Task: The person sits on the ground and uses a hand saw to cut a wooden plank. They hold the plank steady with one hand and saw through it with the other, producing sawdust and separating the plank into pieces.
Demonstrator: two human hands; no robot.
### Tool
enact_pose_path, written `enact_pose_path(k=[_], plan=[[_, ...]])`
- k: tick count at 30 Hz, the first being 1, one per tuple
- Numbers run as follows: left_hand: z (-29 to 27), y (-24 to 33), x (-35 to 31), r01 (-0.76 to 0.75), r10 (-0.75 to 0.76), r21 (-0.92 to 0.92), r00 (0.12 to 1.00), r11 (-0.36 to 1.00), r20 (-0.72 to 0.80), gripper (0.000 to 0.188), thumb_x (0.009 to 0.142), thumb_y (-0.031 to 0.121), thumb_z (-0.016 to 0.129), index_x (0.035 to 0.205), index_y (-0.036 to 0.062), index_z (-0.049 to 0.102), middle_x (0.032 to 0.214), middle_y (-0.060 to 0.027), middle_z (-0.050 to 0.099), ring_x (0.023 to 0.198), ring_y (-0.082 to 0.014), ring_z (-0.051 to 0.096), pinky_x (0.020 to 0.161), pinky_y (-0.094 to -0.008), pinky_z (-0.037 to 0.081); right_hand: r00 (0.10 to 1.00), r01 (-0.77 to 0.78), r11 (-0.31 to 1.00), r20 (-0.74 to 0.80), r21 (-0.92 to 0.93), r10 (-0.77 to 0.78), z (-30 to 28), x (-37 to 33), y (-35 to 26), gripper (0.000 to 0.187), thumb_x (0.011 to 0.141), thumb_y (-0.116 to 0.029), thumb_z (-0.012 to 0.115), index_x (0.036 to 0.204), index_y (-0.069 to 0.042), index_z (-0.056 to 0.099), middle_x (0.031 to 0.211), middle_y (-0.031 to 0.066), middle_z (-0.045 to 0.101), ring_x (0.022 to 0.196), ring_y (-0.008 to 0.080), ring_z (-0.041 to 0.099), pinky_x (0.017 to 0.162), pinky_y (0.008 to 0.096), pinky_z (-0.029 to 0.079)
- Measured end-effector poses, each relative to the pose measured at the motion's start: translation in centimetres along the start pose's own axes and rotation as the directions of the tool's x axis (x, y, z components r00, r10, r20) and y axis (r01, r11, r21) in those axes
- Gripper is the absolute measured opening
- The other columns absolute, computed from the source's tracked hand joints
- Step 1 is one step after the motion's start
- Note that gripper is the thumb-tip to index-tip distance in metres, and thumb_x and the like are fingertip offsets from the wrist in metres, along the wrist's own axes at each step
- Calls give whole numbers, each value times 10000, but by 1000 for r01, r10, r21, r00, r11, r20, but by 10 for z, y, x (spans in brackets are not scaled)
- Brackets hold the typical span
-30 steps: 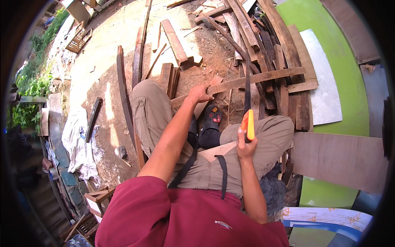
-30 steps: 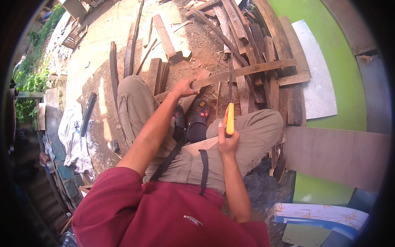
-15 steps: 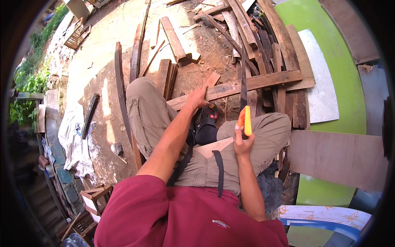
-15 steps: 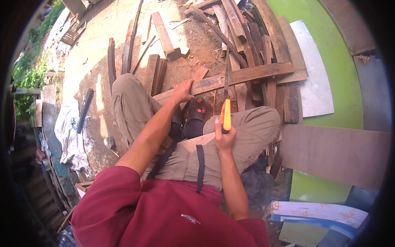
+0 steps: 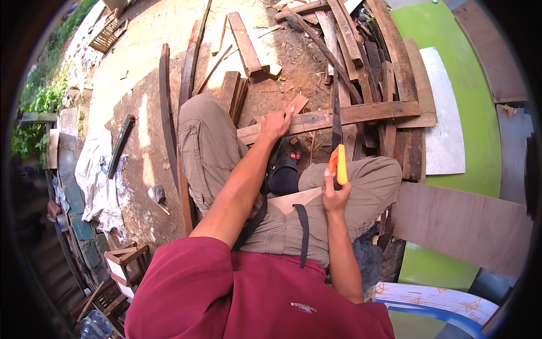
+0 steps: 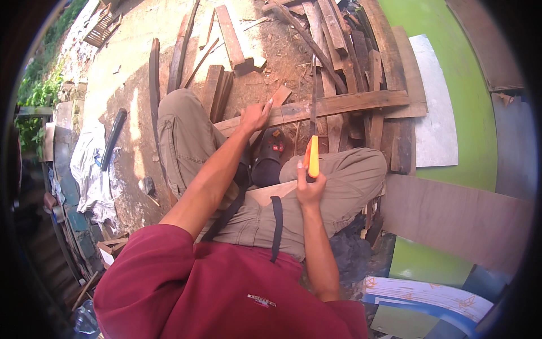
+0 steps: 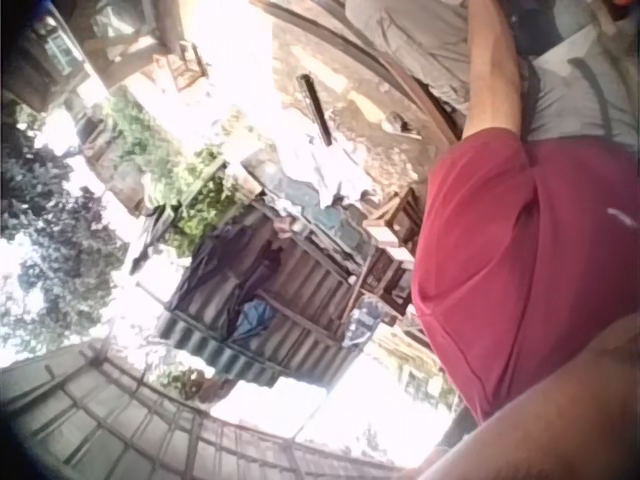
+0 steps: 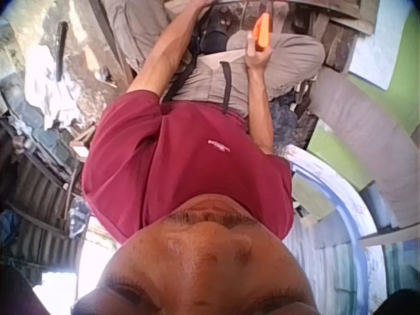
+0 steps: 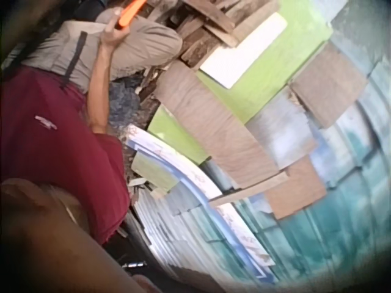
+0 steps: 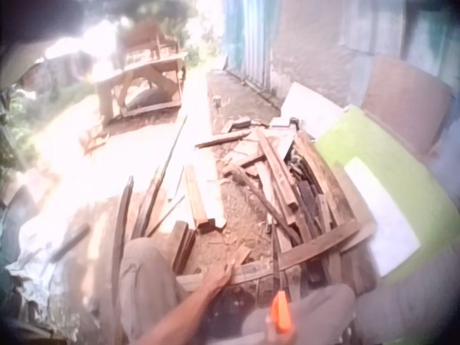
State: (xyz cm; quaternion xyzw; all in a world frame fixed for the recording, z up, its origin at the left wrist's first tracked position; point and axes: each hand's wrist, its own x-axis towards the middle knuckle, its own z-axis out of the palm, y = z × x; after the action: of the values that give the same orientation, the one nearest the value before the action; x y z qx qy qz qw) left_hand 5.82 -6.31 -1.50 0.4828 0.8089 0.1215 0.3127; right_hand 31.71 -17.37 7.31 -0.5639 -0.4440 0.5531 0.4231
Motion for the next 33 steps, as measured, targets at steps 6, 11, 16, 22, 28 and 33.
enact_pose_path(k=[6,11,16,22,28,33], plan=[[30,-3,14,249,-227,70,947,966,-228,717,1030,553,316,917,29,793,965,-234,736,1062,-372,664,1004,-522,368,997,43,984,75,-173,-31,5,-2,-12,241,906,-142,719,749,5,612,610,6,559,585,82,495,546,289,397],[16,23,6,346,-317,62,907,936,-276,589,1007,452,390,886,49,801,902,-187,747,1030,-308,667,968,-439,350,987,130,942,131,-308,-94,9,0,-22,237,902,-119,709,736,11,602,563,36,501,534,90,464,504,314,369],[22,21,5,350,-323,48,903,936,-284,462,959,355,450,870,60,795,891,-158,749,991,-286,665,932,-414,354,985,131,927,153,-351,-81,16,7,-27,260,889,-75,706,686,-1,562,538,42,465,486,102,444,482,314,358],[34,15,8,336,-292,93,902,937,-318,428,940,341,464,873,70,788,904,-148,751,975,-280,664,921,-415,361,991,45,942,136,-332,0,26,20,-29,263,882,-56,698,679,-3,540,540,42,456,488,102,443,484,313,360],[29,18,7,347,-312,90,910,933,-274,435,942,349,459,877,75,791,919,-148,755,981,-279,672,915,-424,365,986,63,940,169,-336,-6,30,25,-27,268,899,-77,691,690,-1,541,567,35,459,524,96,440,495,315,354],[22,20,14,347,-317,117,924,931,-212,487,970,378,424,912,66,794,937,-151,757,1030,-299,665,961,-461,370,982,123,940,173,-318,-70,23,9,-22,262,902,-91,702,703,0,558,562,23,452,521,92,413,488,316,344]])
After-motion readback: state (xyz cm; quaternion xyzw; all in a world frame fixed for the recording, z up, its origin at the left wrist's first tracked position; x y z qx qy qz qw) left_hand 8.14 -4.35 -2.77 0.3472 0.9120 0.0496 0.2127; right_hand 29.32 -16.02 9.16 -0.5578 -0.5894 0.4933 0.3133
